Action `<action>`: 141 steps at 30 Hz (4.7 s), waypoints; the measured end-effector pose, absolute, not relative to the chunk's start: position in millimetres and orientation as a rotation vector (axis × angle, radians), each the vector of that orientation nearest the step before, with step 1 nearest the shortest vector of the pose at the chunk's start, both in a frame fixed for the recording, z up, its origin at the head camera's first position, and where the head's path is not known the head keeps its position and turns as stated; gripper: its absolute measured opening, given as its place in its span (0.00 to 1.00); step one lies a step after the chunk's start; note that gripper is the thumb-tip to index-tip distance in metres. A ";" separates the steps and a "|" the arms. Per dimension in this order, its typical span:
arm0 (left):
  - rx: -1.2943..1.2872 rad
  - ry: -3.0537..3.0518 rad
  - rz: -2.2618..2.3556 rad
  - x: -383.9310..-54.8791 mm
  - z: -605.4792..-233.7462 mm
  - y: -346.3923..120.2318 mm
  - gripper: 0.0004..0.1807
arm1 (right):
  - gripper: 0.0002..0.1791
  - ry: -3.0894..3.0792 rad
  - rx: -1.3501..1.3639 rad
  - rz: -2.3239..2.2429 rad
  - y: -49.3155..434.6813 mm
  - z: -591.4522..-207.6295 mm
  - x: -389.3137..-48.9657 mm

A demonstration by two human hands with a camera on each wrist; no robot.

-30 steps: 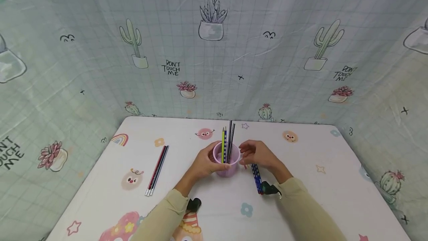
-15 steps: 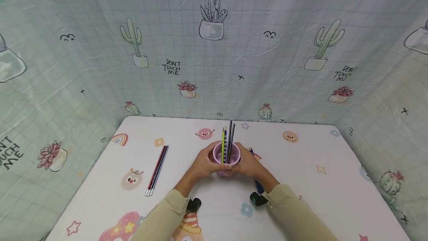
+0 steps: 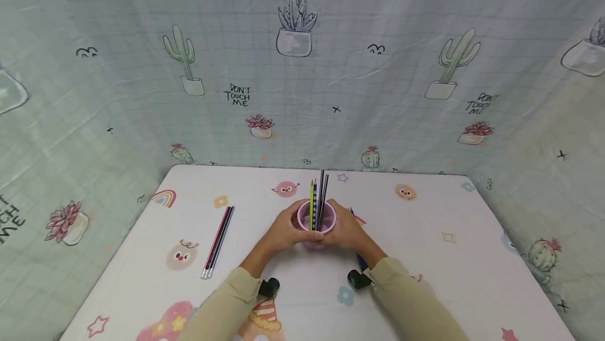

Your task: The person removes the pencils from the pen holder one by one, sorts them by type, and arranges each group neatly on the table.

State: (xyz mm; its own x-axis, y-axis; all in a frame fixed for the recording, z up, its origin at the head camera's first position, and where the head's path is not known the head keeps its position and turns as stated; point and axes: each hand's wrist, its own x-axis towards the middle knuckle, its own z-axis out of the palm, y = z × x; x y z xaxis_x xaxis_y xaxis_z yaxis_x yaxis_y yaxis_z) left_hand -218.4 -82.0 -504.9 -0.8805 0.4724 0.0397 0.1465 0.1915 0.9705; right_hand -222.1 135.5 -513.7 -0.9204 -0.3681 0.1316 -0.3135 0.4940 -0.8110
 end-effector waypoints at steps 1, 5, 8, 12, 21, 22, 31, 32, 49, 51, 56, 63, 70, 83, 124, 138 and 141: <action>0.603 2.175 1.728 -220.3 -502.5 -84.4 0.47 | 0.42 2.657 -0.617 -1.429 135.1 -513.4 -222.4; 0.588 2.118 1.667 -230.6 -488.7 -92.6 0.47 | 0.42 2.619 -0.634 -1.463 134.4 -512.8 -222.7; 0.528 2.141 1.691 -240.5 -475.2 -90.8 0.46 | 0.43 2.603 -0.622 -1.487 134.5 -512.8 -223.2; 0.445 2.242 1.773 -253.6 -461.4 -79.1 0.41 | 0.44 2.626 -0.608 -1.463 134.7 -512.6 -223.3; 0.446 2.460 1.769 -269.3 -447.0 -55.6 0.28 | 0.45 2.612 -0.604 -1.426 136.5 -511.2 -222.7; 0.451 2.478 1.755 -270.6 -446.0 -54.2 0.26 | 0.45 2.607 -0.609 -1.430 136.6 -511.3 -223.0; 0.418 2.563 1.784 -273.2 -437.3 -45.7 0.13 | 0.45 2.624 -0.612 -1.425 136.0 -515.8 -222.9; 0.400 2.577 1.787 -272.8 -436.1 -45.2 0.12 | 0.45 2.629 -0.611 -1.418 135.9 -516.0 -222.9; 0.342 2.575 1.967 -276.1 -397.5 -45.2 0.12 | 0.46 2.614 -0.584 -1.447 136.6 -513.1 -223.3; 0.342 2.549 2.007 -276.8 -388.1 -48.3 0.13 | 0.46 2.616 -0.583 -1.446 137.8 -512.8 -223.1; 0.310 2.534 2.070 -277.5 -364.5 -64.2 0.12 | 0.47 2.616 -0.604 -1.432 137.4 -513.4 -224.0; 0.311 2.503 2.034 -275.2 -340.1 -92.3 0.11 | 0.45 2.614 -0.572 -1.444 136.1 -513.1 -224.9; 0.284 2.523 1.923 -274.0 -333.0 -129.6 0.10 | 0.46 2.581 -0.570 -1.471 136.4 -510.1 -226.0; 0.201 2.522 1.686 -266.4 -347.8 -175.1 0.14 | 0.44 2.579 -0.583 -1.469 134.7 -510.4 -224.8; -0.134 2.542 1.381 -252.1 -468.3 -236.8 0.16 | 0.46 2.591 -0.558 -1.440 135.7 -513.1 -223.1; -0.215 2.502 1.400 -260.7 -481.1 -243.2 0.14 | 0.46 2.569 -0.530 -1.470 133.8 -512.6 -223.1; -0.246 2.496 1.415 -262.0 -483.3 -243.2 0.12 | 0.46 2.568 -0.529 -1.472 133.4 -512.8 -223.6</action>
State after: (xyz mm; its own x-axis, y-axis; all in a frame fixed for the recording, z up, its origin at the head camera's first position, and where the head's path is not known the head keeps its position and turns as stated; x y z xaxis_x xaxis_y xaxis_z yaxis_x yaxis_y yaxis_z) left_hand -262.0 -243.2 -483.3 -0.9516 -0.0182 -0.3069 -0.2727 0.5112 0.8150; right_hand -223.6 133.4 -512.8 -0.9293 -0.3649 0.0566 -0.2332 0.4613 -0.8560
